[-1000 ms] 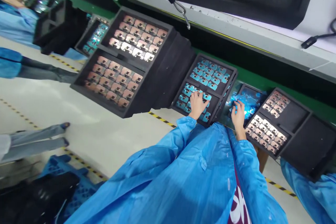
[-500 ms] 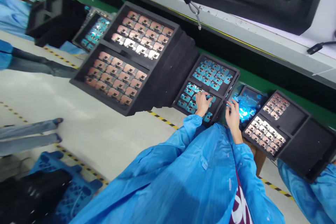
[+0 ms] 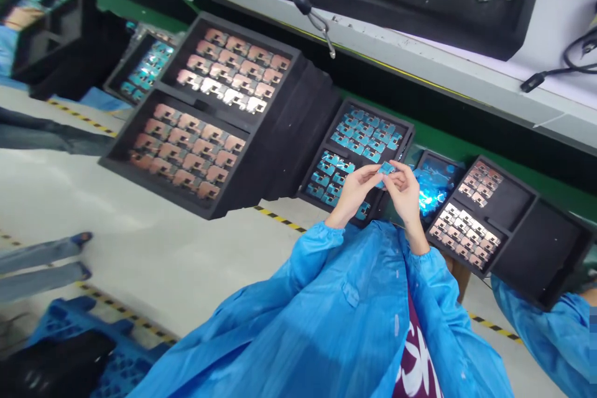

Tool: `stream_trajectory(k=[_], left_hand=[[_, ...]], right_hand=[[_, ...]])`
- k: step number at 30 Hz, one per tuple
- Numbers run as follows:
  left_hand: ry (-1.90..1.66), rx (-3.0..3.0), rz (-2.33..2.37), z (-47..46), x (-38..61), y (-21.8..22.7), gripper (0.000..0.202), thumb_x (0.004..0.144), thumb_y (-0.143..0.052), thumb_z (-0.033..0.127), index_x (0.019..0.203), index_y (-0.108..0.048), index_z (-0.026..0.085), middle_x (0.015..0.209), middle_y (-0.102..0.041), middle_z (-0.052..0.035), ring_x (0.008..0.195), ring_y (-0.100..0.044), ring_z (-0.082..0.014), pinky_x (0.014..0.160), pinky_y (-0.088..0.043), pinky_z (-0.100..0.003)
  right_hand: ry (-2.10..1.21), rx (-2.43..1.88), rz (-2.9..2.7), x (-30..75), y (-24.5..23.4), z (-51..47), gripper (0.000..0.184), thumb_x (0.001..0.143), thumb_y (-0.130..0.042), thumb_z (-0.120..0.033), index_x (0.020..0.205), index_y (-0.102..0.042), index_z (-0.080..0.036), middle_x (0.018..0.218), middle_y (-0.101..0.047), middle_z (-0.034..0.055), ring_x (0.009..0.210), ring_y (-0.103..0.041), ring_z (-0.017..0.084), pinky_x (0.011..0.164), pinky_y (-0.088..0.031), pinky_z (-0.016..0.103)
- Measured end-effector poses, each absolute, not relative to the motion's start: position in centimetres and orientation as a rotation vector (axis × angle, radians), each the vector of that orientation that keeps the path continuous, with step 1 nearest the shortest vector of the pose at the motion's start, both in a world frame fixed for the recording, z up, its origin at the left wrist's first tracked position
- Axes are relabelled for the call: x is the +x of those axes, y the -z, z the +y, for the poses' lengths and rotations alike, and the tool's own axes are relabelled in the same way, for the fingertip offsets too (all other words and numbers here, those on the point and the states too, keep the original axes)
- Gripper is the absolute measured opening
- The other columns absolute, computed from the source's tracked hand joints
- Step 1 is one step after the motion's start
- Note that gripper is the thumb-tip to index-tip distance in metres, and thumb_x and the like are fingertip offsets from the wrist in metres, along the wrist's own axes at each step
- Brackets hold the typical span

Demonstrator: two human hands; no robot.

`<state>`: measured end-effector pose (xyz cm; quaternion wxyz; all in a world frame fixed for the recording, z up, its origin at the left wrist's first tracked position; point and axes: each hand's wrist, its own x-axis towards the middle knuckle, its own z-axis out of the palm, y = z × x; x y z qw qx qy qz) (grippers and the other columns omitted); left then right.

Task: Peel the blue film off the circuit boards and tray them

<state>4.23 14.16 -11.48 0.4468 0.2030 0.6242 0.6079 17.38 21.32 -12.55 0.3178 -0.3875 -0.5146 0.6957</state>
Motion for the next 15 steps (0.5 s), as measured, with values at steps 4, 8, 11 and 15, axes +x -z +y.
stream_trajectory(k=[4,8,11,15], left_hand=[[-1.491,0.500,1.609,14.3,4.8,11.0,0.033,0.081,-0.092,0.044,0.103,-0.086,0.021,0.110,-0.086,-0.0075,0.107,-0.080,-0.0281,0.107,-0.064,-0.049],[-1.461,0.520,1.614,14.4,5.0,10.5,0.031,0.081,-0.092,0.043,0.102,-0.088,0.021,0.105,-0.087,-0.0075,0.099,-0.081,-0.0267,0.098,-0.067,-0.045],[-1.437,0.580,1.614,14.4,5.4,10.1,0.030,0.083,-0.090,0.044,0.102,-0.088,0.021,0.104,-0.087,-0.0072,0.097,-0.081,-0.0255,0.095,-0.067,-0.042],[-1.432,0.631,1.628,14.8,5.6,9.6,0.030,0.082,-0.091,0.048,0.095,-0.085,0.022,0.094,-0.085,-0.0051,0.089,-0.079,-0.0230,0.088,-0.067,-0.038]], right_hand=[[-1.881,-1.140,-1.282,18.0,11.8,21.4,0.051,0.078,-0.091,-0.064,0.101,-0.069,-0.023,0.087,-0.074,-0.0008,0.075,-0.075,0.016,0.062,-0.068,0.026],[-1.842,-1.167,-1.281,18.9,11.1,22.1,0.053,0.077,-0.092,-0.063,0.106,-0.071,-0.023,0.103,-0.075,0.0009,0.073,-0.077,0.015,0.061,-0.068,0.025],[-1.825,-1.183,-1.300,19.4,10.7,22.5,0.050,0.076,-0.093,-0.063,0.096,-0.071,-0.023,0.095,-0.075,0.0014,0.078,-0.079,0.017,0.062,-0.068,0.025],[-1.823,-1.158,-1.329,19.6,10.5,22.5,0.048,0.081,-0.088,-0.066,0.097,-0.074,-0.023,0.090,-0.077,0.0027,0.083,-0.079,0.020,0.068,-0.070,0.030]])
